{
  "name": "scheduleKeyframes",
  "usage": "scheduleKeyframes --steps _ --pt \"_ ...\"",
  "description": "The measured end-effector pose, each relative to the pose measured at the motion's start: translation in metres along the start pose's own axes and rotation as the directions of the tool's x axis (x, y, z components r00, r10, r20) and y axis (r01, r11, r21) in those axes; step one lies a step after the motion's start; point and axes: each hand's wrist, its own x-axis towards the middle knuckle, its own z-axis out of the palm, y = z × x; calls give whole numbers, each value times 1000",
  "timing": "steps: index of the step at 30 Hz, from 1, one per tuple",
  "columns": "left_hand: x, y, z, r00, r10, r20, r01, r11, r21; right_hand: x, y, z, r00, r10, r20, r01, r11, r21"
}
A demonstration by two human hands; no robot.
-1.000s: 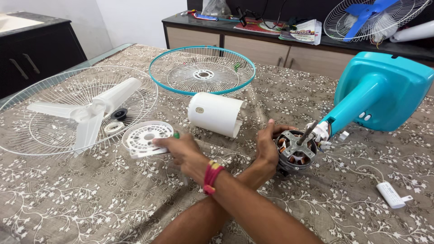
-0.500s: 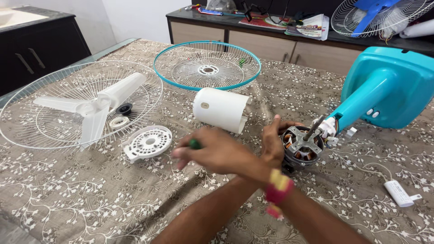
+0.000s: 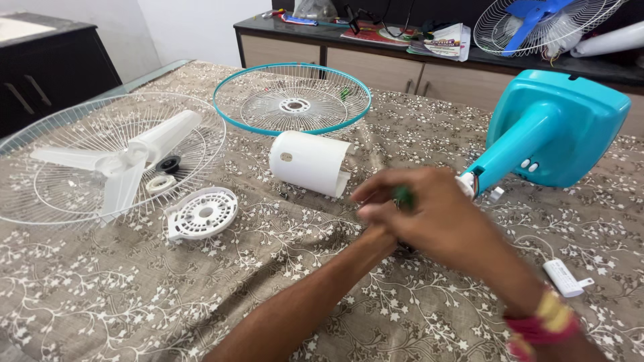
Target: The person disassembles a teal electric fan by removing the front cover, unscrewing the motor housing, and separating the motor from the fan body. The person uses a green screwdriver to loosen screws and carefully detaches components.
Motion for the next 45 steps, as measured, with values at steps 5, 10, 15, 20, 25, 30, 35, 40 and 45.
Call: scheduleKeyframes --steps 5,10,15,20,25,30,35,40,45 --pt "3 9 -9 986 167 3 -166 976 140 38 2 68 933 -346 98 356 926 -128" --pt "25 11 3 938 295 -180 -232 923 307 104 -20 130 830 -528 178 555 812 -179" --pt "16 14 4 958 227 -176 -160 931 329 158 -35 189 653 -739 165 750 603 -270" --pt "16 20 9 961 182 -207 -127 959 252 180 -40 214 585 -795 161 789 511 -340" --pt "11 27 13 958 181 -223 -117 955 273 194 -30 204 880 -459 117 452 888 83" --pt "4 33 22 952 140 -272 -27 924 381 207 -12 212 935 -271 229 179 917 357" --pt "4 31 19 959 184 -216 -94 924 372 211 2 228 929 -213 303 128 952 277" --pt "11 28 13 957 199 -210 -121 934 337 210 -7 224 958 -156 240 102 970 222" --pt "14 24 7 953 149 -264 -69 955 288 198 -10 211 973 -177 151 129 951 280"
